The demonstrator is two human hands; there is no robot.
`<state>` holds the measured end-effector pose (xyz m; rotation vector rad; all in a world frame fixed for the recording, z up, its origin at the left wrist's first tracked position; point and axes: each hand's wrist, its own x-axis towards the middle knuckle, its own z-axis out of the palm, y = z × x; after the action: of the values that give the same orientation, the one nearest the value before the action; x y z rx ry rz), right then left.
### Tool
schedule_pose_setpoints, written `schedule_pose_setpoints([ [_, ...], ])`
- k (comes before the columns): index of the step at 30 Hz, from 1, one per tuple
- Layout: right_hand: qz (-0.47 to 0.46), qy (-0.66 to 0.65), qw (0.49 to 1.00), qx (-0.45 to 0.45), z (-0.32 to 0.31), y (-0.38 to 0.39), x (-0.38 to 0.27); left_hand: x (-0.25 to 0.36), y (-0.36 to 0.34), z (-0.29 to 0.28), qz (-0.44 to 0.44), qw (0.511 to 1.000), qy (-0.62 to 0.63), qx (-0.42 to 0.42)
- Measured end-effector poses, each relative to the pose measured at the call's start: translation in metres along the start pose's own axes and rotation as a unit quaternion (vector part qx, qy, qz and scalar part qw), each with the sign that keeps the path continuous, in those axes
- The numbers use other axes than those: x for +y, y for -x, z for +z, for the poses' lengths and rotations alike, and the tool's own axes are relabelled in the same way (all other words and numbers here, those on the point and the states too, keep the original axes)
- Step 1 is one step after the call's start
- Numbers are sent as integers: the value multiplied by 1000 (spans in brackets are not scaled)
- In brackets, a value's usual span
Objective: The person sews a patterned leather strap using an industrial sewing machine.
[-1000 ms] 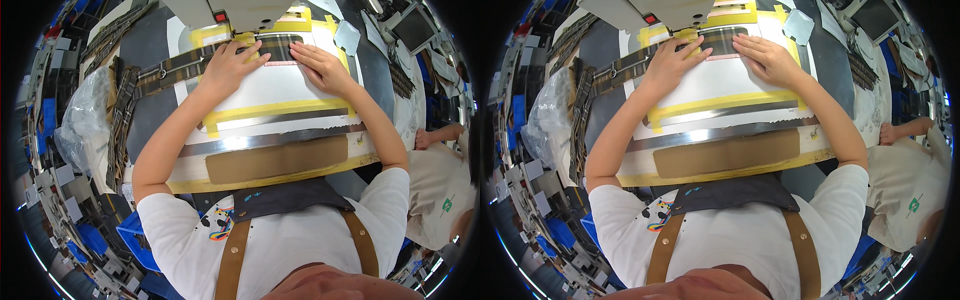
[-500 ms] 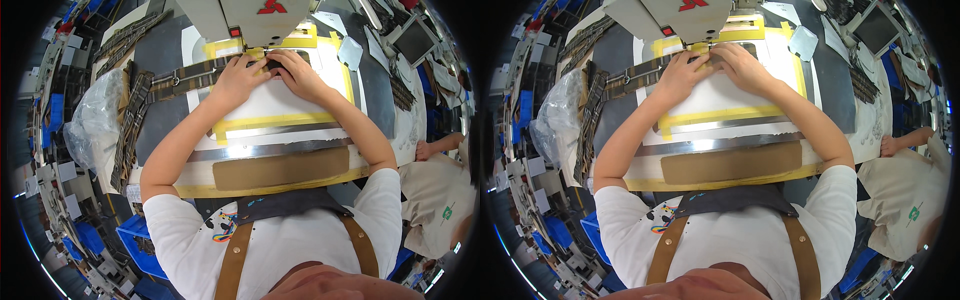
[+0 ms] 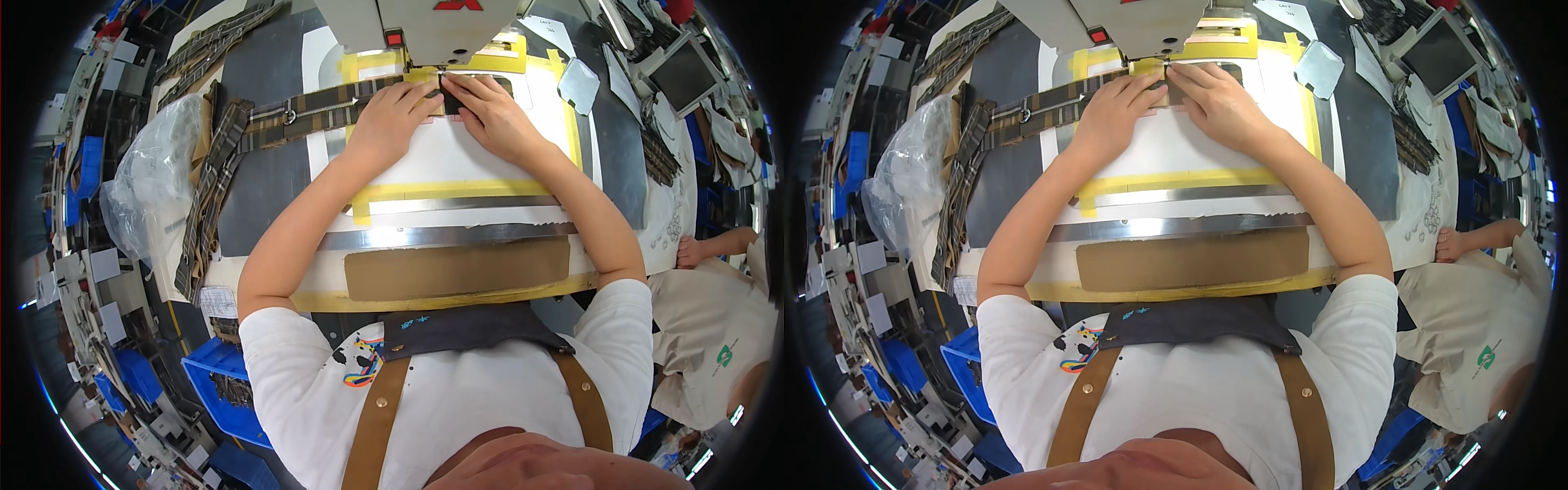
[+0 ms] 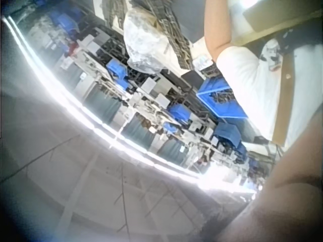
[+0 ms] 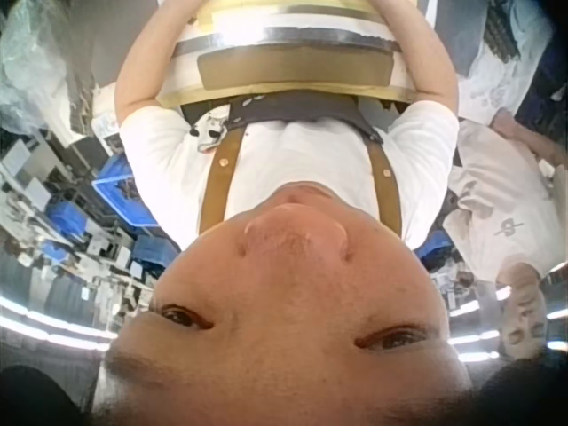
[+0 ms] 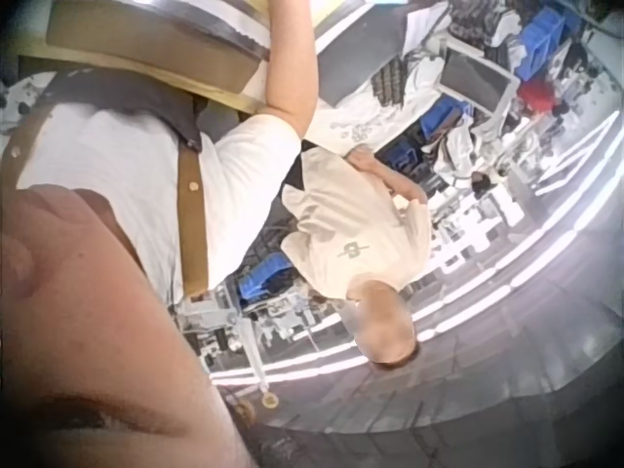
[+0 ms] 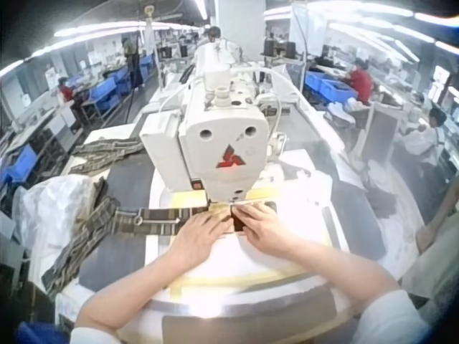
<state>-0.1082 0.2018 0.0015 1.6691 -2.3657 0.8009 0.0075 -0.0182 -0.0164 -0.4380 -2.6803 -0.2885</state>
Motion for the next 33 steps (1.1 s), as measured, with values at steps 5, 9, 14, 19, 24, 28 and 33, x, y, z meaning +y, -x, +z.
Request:
schedule_pose_setpoints([
  [5, -7, 13, 1000, -16, -4, 4, -4, 2, 3, 2, -4, 1000, 6, 23],
  [9, -4, 7, 1000, -21, -5, 8, 0, 3, 4, 0, -4, 999, 15, 30],
  [14, -42, 10, 999, -26, -10, 12, 8, 4, 6, -3, 5, 1000, -7, 4],
  [19, -45, 21, 998, -26, -12, 12, 8, 6, 8, -2, -12, 1000, 4, 9],
  [24, -27, 18, 999, -15, -11, 15, 7, 7, 10, 2, -43, 999, 22, 11],
  [28, -25, 6, 999, -20, -12, 16, 7, 5, 10, 4, -42, 997, 54, 41],
  [33, -29, 24, 999, 4, -12, 16, 6, 7, 9, -1, -37, 997, 62, 38],
])
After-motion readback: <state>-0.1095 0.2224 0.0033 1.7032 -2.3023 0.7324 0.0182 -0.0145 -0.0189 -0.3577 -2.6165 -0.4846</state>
